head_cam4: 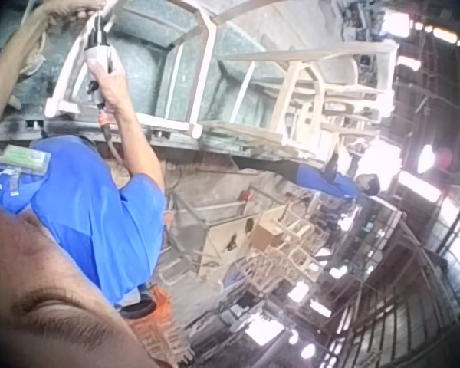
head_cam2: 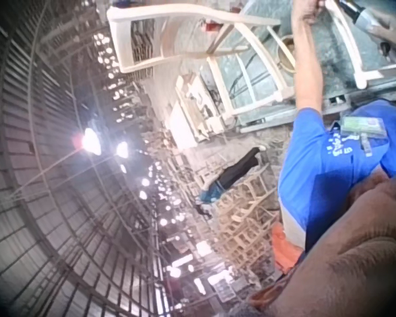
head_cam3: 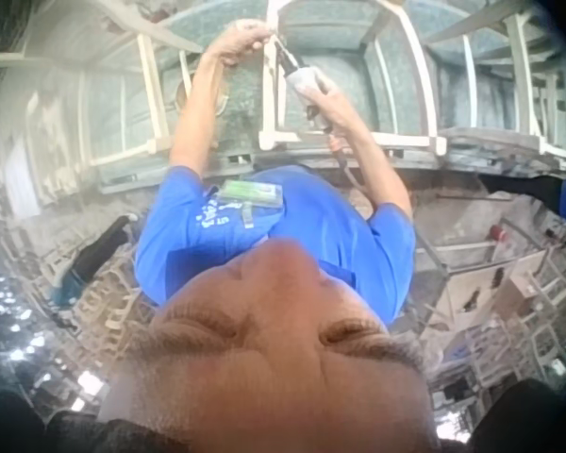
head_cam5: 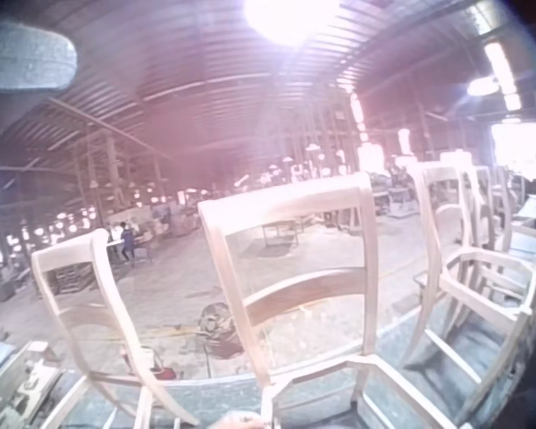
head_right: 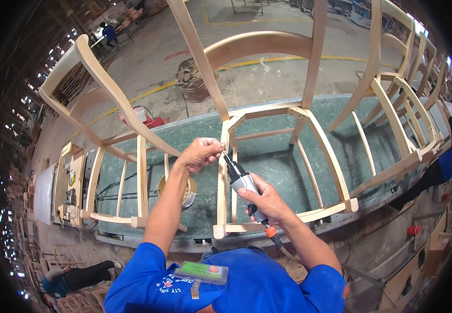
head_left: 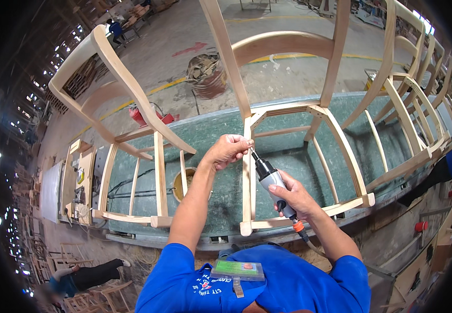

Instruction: The person walks through a furniture factory and assembles wooden chair frames on a conveyor belt. They pick up small wooden blocks, align them with the chair frame, and use a pneumatic drill to fasten them in place.

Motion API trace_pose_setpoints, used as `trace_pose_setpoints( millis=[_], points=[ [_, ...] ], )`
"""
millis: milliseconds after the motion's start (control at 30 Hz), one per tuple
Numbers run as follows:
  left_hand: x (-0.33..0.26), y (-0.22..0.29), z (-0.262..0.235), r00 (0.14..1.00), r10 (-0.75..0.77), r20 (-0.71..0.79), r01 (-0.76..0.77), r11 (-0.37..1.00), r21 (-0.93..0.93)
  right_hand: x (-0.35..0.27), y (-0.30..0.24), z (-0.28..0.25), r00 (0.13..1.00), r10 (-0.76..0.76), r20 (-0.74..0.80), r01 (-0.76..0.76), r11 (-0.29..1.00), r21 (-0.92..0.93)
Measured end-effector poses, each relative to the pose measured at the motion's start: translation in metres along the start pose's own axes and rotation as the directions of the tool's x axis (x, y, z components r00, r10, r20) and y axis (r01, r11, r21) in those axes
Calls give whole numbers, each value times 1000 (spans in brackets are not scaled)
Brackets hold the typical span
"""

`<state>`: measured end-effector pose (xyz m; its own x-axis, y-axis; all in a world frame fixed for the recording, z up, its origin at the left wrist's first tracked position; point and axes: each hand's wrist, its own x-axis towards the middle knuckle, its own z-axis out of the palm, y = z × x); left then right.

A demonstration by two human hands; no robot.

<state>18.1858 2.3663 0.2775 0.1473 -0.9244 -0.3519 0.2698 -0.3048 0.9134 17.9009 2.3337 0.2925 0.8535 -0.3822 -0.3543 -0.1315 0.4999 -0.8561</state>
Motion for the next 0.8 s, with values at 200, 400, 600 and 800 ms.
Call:
trace_pose_setpoints(
  millis=[200,400,600,800],
  points=[
    [14,26,-12,974,-81,211,18,958,285,5,1,-26,972,120,201,-185,921,343],
    [36,17,-14,962,-138,238,85,972,220,12,5,-33,973,114,202,-184,908,376],
    [55,-10,31,974,-134,-183,106,982,-156,39,15,-15,976,-28,-216,89,958,274],
    [87,-33,-1,665,403,-628,156,748,645,95,21,-20,944,-49,-327,160,934,319]
  ],
)
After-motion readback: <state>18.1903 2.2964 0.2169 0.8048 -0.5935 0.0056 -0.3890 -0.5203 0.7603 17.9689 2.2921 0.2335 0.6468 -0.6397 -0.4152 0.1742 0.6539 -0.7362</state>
